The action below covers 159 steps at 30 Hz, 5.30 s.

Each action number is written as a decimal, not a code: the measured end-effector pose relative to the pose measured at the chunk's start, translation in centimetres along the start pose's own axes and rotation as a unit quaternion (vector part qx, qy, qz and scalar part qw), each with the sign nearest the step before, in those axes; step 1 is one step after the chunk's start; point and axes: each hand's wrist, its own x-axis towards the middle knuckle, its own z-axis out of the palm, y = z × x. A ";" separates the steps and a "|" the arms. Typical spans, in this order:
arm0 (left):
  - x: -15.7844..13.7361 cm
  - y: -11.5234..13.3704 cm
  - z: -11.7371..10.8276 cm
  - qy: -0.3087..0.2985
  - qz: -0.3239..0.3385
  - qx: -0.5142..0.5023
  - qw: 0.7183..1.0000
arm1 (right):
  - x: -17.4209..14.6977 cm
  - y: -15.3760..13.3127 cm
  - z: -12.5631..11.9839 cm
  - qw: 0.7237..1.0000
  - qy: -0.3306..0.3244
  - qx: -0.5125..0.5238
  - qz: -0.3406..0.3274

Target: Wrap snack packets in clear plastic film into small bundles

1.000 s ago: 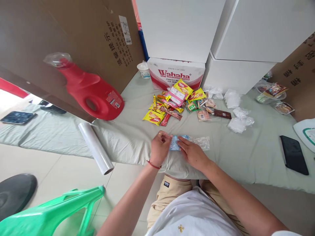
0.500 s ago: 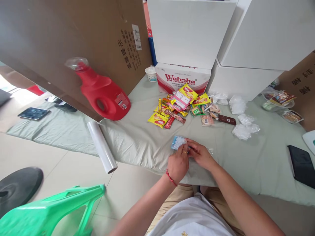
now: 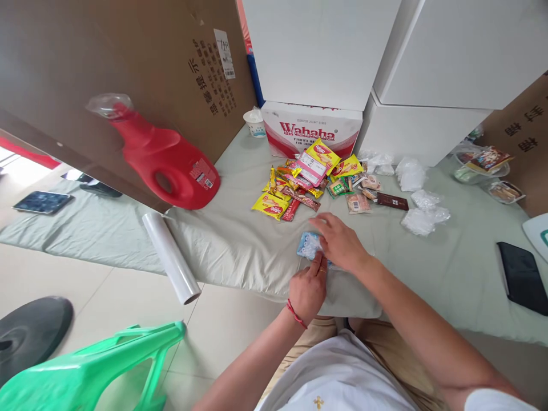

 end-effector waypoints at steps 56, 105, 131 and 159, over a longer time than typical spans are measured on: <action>0.6 1.7 -0.6 0.033 0.080 -0.170 0.982 | -16.5 7.3 -0.4 0.955 -0.003 0.260 -0.145; 4.3 5.9 -1.8 0.055 -0.229 -0.293 0.927 | -10.2 2.9 4.2 0.858 0.188 0.426 0.217; 3.3 6.4 -1.9 -0.014 -0.161 -0.414 0.896 | -14.3 4.0 1.1 0.910 -0.008 0.386 0.150; 2.1 7.7 -2.0 -0.131 -0.001 -0.457 0.880 | -22.7 7.4 -0.8 0.858 -0.032 0.428 0.283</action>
